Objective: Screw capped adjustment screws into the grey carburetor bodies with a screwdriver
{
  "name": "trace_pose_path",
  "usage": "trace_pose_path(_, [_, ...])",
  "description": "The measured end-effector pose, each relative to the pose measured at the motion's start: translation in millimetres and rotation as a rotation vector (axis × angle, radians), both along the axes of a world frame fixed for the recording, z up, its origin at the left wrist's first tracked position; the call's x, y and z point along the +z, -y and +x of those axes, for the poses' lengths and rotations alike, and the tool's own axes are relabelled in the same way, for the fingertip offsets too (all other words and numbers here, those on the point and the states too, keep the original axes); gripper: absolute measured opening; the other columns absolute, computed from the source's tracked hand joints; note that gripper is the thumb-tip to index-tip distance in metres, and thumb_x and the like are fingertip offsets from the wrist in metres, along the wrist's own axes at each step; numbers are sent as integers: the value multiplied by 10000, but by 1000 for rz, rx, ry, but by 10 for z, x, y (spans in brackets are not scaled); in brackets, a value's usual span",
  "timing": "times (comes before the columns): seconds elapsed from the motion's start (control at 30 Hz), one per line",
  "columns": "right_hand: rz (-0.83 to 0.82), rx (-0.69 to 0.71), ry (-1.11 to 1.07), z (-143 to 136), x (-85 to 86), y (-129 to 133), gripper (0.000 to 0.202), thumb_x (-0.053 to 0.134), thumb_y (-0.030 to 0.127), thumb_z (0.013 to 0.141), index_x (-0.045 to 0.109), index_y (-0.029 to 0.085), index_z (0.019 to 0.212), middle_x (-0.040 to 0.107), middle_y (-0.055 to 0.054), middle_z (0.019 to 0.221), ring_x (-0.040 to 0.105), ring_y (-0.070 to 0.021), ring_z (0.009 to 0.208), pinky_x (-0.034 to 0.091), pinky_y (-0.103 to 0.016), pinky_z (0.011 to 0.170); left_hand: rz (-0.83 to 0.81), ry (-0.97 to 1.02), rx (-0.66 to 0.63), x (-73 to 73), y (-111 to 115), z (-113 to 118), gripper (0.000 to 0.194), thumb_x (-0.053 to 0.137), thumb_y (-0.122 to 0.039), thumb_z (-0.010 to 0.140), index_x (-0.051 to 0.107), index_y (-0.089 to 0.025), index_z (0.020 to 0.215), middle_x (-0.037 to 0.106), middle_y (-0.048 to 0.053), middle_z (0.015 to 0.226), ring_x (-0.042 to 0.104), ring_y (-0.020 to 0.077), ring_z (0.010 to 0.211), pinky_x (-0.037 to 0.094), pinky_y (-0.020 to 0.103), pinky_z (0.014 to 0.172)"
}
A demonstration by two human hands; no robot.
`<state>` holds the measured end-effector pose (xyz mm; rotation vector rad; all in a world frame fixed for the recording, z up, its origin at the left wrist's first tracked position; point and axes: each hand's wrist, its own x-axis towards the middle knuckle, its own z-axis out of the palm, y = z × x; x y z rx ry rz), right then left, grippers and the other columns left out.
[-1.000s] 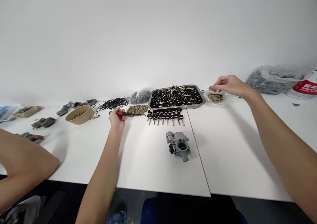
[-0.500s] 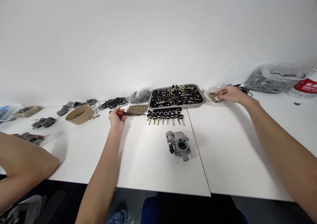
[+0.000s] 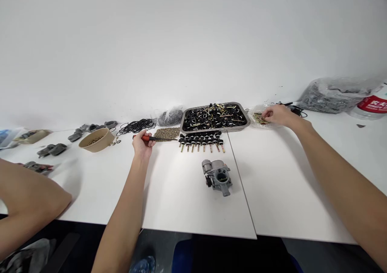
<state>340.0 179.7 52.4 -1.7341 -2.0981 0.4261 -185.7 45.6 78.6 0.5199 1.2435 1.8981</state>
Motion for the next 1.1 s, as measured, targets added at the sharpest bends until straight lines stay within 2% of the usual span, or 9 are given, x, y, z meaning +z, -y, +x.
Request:
trace_pose_path(0.17, [-65,59,13,-50,-23,1,148,602,179,683,703,234,776,728,-77,956,658,-284,910,488,-354,800,3,-1,-1,1,-1,-2,182,553,-159,700,411,-171,587,518,-7,521,257,56,310,221,216,331])
trace_pose_path(0.3, [-129,86,10,-50,27,52,160,611,213,703,720,218,820,726,-83,979,635,-277,897,462,-362,786,5,-3,-4,-1,-1,-8,188,556,-165,695,399,-174,591,510,-11,520,260,53,309,221,215,332])
trace_pose_path(0.53, [-196,110,-9,-39,120,123,207,635,395,770,709,207,816,721,-87,930,593,-278,859,411,-383,757,0,-9,1,-11,-5,-17,201,577,-183,663,381,-185,618,505,-15,533,265,47,316,221,210,331])
trace_pose_path(0.73, [-206,128,-60,-34,104,98,163,663,256,709,719,199,851,727,-93,1004,612,-282,916,429,-368,811,-3,-24,18,-19,-12,-8,206,590,-190,640,386,-182,624,506,-20,531,267,42,320,224,204,334])
trace_pose_path(0.93, [-205,109,-59,0,70,80,195,649,230,714,726,175,885,725,-115,1025,621,-283,927,436,-369,817,-11,-49,57,-29,-19,11,191,588,-185,647,401,-176,611,510,-15,522,266,46,320,223,206,327])
trace_pose_path(1.1, [-188,98,-45,8,102,95,107,664,235,718,716,185,798,730,-104,964,620,-277,887,433,-373,786,-17,-63,88,-32,-22,21,184,590,-186,642,410,-176,607,512,-12,518,282,52,319,232,207,323])
